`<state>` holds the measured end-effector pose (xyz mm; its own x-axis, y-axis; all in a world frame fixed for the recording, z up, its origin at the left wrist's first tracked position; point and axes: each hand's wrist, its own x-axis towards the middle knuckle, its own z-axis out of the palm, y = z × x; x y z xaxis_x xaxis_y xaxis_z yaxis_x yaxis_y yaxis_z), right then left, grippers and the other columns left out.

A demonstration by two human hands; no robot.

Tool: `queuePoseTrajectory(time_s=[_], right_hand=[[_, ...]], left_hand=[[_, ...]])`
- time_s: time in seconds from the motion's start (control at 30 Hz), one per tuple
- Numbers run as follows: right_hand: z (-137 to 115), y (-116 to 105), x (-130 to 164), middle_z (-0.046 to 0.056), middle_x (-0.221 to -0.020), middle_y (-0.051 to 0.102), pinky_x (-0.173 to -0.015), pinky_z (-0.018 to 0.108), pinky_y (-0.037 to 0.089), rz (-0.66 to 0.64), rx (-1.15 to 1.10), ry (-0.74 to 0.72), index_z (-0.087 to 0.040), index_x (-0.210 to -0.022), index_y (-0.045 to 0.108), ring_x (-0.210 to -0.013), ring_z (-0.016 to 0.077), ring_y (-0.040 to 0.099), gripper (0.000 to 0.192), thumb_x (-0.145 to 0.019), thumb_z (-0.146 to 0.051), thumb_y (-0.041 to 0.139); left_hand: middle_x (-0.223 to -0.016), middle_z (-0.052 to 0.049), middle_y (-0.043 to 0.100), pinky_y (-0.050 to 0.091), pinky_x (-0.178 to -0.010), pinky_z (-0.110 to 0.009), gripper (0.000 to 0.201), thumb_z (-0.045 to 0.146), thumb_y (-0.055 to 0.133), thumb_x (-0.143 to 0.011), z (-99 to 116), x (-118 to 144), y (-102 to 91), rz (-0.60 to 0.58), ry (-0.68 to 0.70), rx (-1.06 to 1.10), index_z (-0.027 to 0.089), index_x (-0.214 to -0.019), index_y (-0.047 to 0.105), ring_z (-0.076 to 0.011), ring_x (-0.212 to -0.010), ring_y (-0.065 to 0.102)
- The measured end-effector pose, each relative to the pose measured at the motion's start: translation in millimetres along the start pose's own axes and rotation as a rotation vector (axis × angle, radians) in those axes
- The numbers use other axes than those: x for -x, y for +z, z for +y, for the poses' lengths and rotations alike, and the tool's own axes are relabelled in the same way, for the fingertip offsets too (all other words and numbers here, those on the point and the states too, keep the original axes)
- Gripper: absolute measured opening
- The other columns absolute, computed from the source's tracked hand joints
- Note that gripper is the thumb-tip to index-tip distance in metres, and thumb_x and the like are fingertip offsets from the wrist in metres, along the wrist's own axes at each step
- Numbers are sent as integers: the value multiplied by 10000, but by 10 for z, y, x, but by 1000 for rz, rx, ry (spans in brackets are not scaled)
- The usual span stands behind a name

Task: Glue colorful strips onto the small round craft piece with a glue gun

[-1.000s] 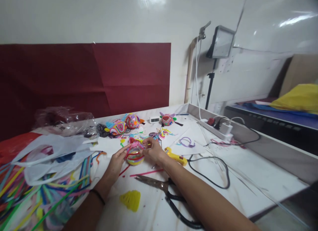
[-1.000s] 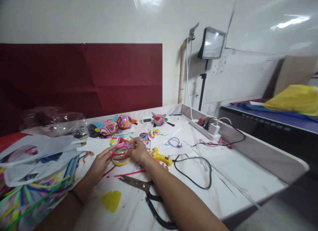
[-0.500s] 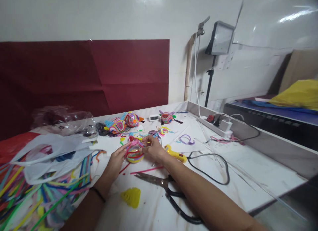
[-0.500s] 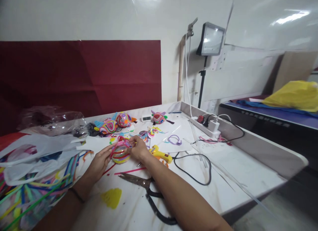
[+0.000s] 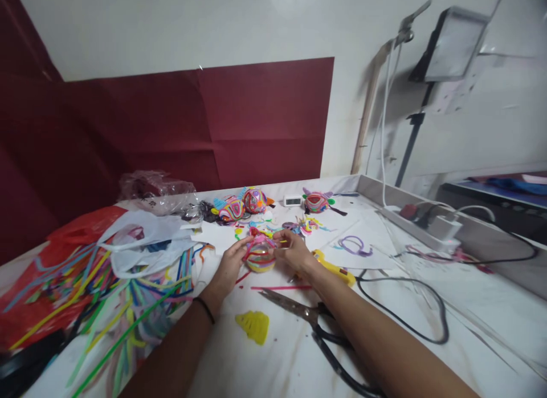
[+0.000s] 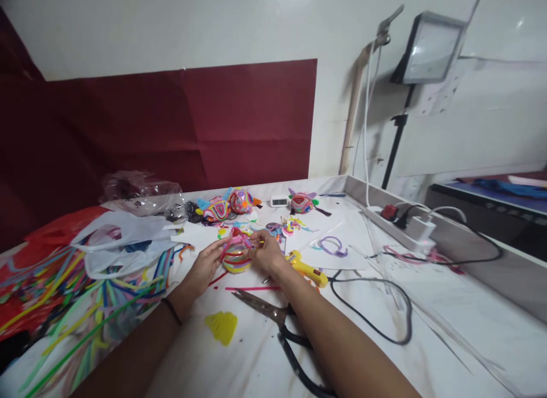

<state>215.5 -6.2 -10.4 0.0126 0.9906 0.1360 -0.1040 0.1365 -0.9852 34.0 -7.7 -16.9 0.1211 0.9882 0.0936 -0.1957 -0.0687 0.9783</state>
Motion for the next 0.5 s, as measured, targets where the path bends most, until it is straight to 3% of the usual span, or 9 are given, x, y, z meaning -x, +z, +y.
queuePoseTrajectory(time_s=[0.3,0.5], right_hand=[[-27,-5,18,-26,-732,547,-592,271,428,3,14,3,-197,-804,571,-675,138,498,464,-425,-312,813],[-5,1,16,-40,-704,531,-572,269,426,-4,8,4,-198,-819,566,-642,132,494,471,-432,-321,805]], left_hand=[[-1119,-100,702,479,-957,-367,408,318,661,-711,-9,16,-11,-43,-1,40,168,-1089,682,-265,-1093,618],[-1208,-98,662,479,-947,-352,390,305,633,-715,-28,20,-31,-34,13,57,175,-1080,682,-262,-1140,591]])
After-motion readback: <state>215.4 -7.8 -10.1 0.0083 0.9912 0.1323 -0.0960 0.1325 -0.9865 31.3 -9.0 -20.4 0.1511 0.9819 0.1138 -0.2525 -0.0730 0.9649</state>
